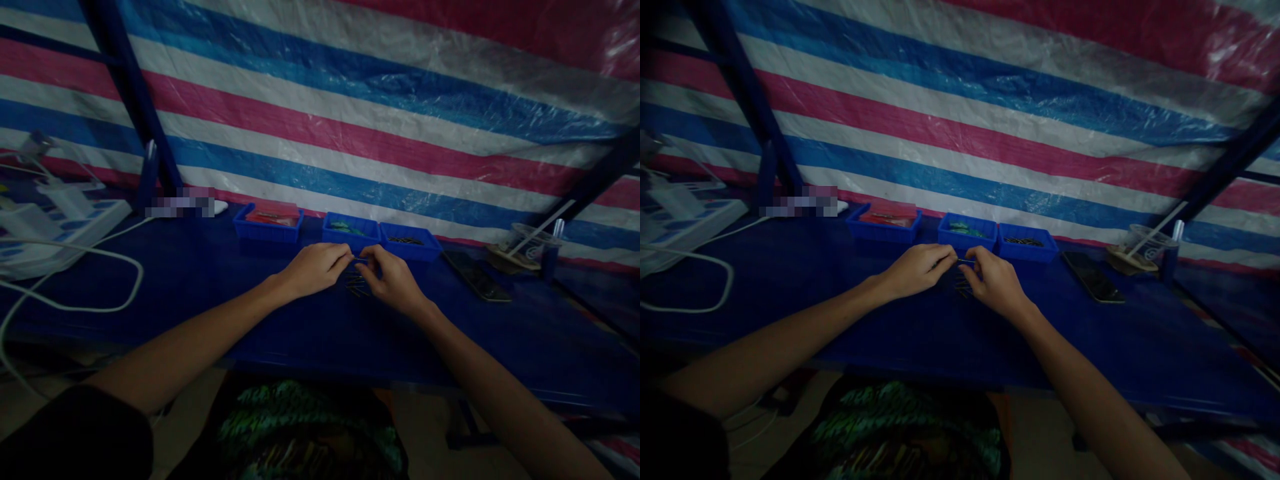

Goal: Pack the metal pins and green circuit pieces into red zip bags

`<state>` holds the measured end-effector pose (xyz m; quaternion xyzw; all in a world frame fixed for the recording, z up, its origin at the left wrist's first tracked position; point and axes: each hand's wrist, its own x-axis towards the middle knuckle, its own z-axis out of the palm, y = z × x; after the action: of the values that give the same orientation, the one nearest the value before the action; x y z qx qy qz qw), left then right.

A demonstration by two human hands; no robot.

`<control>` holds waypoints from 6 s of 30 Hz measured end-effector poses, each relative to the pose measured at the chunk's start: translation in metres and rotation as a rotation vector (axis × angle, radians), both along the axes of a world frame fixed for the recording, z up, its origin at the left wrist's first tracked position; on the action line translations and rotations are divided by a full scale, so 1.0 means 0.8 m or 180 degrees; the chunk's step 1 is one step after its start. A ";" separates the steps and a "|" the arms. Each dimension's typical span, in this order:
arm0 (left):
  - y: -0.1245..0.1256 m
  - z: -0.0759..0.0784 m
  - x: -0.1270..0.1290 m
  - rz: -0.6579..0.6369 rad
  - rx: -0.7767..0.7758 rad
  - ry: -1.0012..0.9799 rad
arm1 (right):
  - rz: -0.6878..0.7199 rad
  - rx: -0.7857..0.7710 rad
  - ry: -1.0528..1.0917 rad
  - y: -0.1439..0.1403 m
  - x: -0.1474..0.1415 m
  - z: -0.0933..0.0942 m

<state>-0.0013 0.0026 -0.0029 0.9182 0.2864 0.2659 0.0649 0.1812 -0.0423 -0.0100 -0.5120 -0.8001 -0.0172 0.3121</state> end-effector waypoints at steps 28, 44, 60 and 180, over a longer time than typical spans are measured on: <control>0.034 0.015 -0.032 0.0751 -0.0176 -0.0108 | 0.0226 -0.0460 -0.0561 0.043 0.031 -0.029; 0.013 -0.018 -0.001 0.0117 -0.0126 -0.0154 | 0.0259 0.0039 0.0081 0.023 0.008 -0.013; 0.002 -0.002 -0.004 0.0164 0.0245 -0.0235 | 0.0178 0.0157 0.0470 0.008 -0.001 -0.004; 0.041 -0.030 -0.027 0.1007 -0.0175 0.0741 | -0.0920 -0.0206 0.0396 0.025 0.045 0.000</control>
<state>-0.0231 0.0356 -0.0267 0.8842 0.4399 0.1569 0.0137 0.2169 -0.0222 -0.0100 -0.6316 -0.6974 -0.0044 0.3386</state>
